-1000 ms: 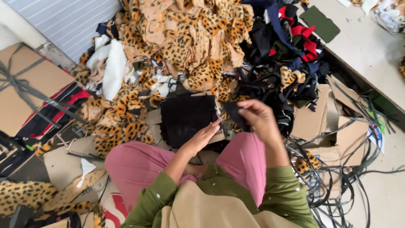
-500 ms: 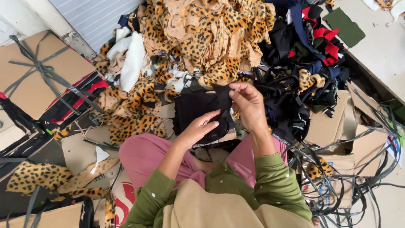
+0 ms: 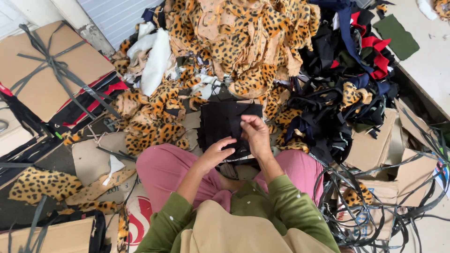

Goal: Folding and stacking black fabric pieces on a cardboard base

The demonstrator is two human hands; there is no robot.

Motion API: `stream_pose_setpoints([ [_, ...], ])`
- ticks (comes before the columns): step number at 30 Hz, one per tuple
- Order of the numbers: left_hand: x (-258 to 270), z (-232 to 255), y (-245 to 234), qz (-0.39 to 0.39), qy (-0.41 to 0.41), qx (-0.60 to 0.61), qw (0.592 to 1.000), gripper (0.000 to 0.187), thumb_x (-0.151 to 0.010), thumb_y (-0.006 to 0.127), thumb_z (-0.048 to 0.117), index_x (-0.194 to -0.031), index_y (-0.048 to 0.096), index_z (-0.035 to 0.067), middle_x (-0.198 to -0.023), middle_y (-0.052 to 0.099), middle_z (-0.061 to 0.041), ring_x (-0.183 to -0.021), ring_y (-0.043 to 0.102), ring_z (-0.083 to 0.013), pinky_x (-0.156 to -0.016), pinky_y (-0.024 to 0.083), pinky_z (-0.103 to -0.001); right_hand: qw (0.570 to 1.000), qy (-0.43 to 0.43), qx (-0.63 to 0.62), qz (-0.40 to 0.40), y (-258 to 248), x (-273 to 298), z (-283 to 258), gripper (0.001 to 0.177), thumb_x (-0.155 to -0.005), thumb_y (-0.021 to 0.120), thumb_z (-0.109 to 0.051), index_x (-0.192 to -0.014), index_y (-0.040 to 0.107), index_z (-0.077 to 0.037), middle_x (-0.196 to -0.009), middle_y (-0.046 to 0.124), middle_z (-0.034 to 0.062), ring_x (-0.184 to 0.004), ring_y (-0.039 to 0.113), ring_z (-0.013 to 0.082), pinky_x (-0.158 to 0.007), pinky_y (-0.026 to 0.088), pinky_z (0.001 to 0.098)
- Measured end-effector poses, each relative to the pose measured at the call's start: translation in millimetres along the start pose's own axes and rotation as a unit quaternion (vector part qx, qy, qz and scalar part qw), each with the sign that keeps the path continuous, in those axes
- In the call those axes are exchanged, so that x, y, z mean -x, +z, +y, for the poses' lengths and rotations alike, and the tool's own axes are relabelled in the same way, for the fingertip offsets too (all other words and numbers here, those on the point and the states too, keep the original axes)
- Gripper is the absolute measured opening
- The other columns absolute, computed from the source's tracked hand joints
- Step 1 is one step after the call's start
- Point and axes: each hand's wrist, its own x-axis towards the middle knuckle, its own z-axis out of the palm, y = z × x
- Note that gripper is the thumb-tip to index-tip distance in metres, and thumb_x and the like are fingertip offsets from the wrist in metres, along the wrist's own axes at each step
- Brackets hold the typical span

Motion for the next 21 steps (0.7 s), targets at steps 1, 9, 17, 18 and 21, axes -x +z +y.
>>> stream_pose_setpoints([
  [1,0.4,-1.9,-2.0,0.003,-0.001,0.001,1.0,0.05,-0.1,0.066,0.024,-0.146,0.056,0.011,-0.161,0.033,-0.021,-0.152,0.022,-0.0382,-0.123,0.018,-0.053,1.0,0.002,0.001,-0.003,-4.0,-5.4,0.2,0.023,-0.09,0.073,0.0,-0.112,0.075,-0.007,-0.085,0.058,-0.0032,-0.072,0.064,0.0068,-0.06,0.065,0.0208],
  [9,-13.0,-32.5,-20.0,0.128,-0.092,-0.16,0.974,0.059,-0.105,0.049,0.036,-0.158,0.038,0.015,-0.166,0.02,-0.021,-0.155,0.011,-0.0383,-0.125,0.012,-0.054,0.732,-0.256,0.627,0.069,-58.8,-16.6,53.5,0.031,-0.096,0.068,-0.032,-0.127,0.07,-0.032,-0.11,0.061,-0.0017,-0.102,0.067,0.0243,-0.079,0.059,0.0456],
  [17,-23.9,-8.8,12.2,0.182,-0.103,-0.457,0.864,0.068,-0.106,0.043,0.044,-0.164,0.017,0.021,-0.171,0.003,-0.015,-0.156,-0.003,-0.0364,-0.118,0.008,-0.069,0.691,-0.166,0.694,-0.113,-1.2,-25.5,59.4,0.057,-0.106,0.036,-0.054,-0.161,0.029,-0.037,-0.171,0.019,0.0111,-0.158,0.012,0.0326,-0.12,0.012,0.069],
  [18,-28.8,-18.3,11.2,0.161,-0.128,-0.503,0.839,0.069,-0.105,0.04,0.049,-0.164,0.012,0.027,-0.171,-0.003,-0.01,-0.156,-0.006,-0.0333,-0.118,0.008,-0.068,0.672,-0.126,0.717,-0.138,1.6,-29.5,65.7,0.059,-0.106,0.028,-0.062,-0.162,0.022,-0.043,-0.172,0.013,0.0083,-0.159,0.006,0.0296,-0.122,0.008,0.0673],
  [21,-33.3,-40.6,6.0,0.108,-0.19,-0.521,0.825,0.068,-0.105,0.031,0.053,-0.164,0.003,0.032,-0.171,-0.011,-0.007,-0.156,-0.014,-0.0307,-0.119,0.002,-0.067,0.662,-0.112,0.729,-0.135,1.3,-30.0,79.0,0.056,-0.106,0.026,-0.061,-0.16,0.023,-0.046,-0.173,0.01,0.0054,-0.159,0.003,0.0284,-0.123,0.005,0.0652],
])
